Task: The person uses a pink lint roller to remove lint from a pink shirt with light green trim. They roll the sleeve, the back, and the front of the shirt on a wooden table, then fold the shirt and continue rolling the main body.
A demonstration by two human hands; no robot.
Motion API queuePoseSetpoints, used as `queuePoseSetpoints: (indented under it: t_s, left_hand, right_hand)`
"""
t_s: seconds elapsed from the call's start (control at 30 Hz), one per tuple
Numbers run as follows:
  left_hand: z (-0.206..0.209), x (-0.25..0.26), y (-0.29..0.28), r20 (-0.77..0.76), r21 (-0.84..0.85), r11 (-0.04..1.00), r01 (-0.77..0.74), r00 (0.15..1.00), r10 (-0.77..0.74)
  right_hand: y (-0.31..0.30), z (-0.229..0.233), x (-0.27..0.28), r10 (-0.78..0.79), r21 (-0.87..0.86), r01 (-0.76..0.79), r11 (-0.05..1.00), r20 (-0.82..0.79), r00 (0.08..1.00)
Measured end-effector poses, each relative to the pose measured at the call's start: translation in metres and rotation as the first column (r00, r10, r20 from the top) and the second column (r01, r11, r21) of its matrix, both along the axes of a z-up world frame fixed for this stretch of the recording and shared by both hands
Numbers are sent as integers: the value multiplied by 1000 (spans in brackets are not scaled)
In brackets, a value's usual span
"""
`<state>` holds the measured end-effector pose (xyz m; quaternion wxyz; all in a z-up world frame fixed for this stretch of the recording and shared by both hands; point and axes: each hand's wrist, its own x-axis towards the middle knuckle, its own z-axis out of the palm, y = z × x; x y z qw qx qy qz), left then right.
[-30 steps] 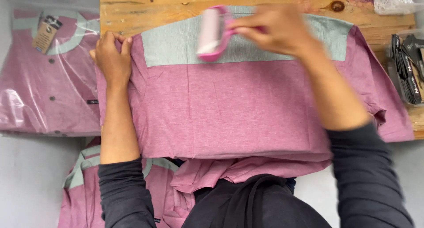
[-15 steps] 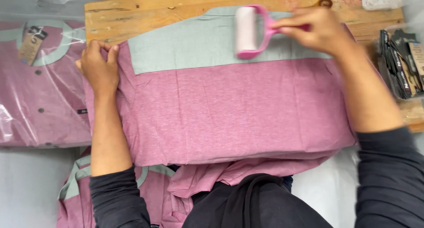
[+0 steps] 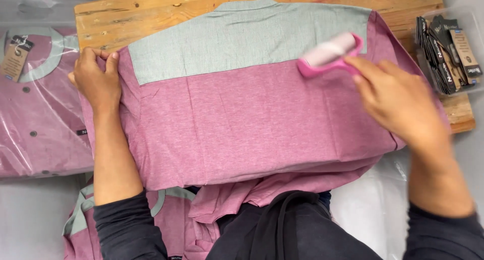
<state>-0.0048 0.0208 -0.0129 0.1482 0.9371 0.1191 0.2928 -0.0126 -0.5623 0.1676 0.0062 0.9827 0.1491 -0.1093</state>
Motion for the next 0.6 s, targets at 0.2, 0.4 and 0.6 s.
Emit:
queuePoseSetpoints:
  t_s: [0.2, 0.4, 0.6]
  left_hand:
    - [3, -3, -1, -8, -42, 999, 1, 1000, -1]
    - [0, -1, 4, -6, -37, 999, -1, 1000, 1]
    - [0, -5, 3, -10, -34, 999, 22, 1000, -22]
  right_hand:
    - [69, -34, 64, -21, 275, -36, 961, 201, 979]
    - [51, -43, 39, 19, 309, -120, 944, 311, 950]
    - [-7, -7, -79, -29, 237, -9, 971, 155, 988]
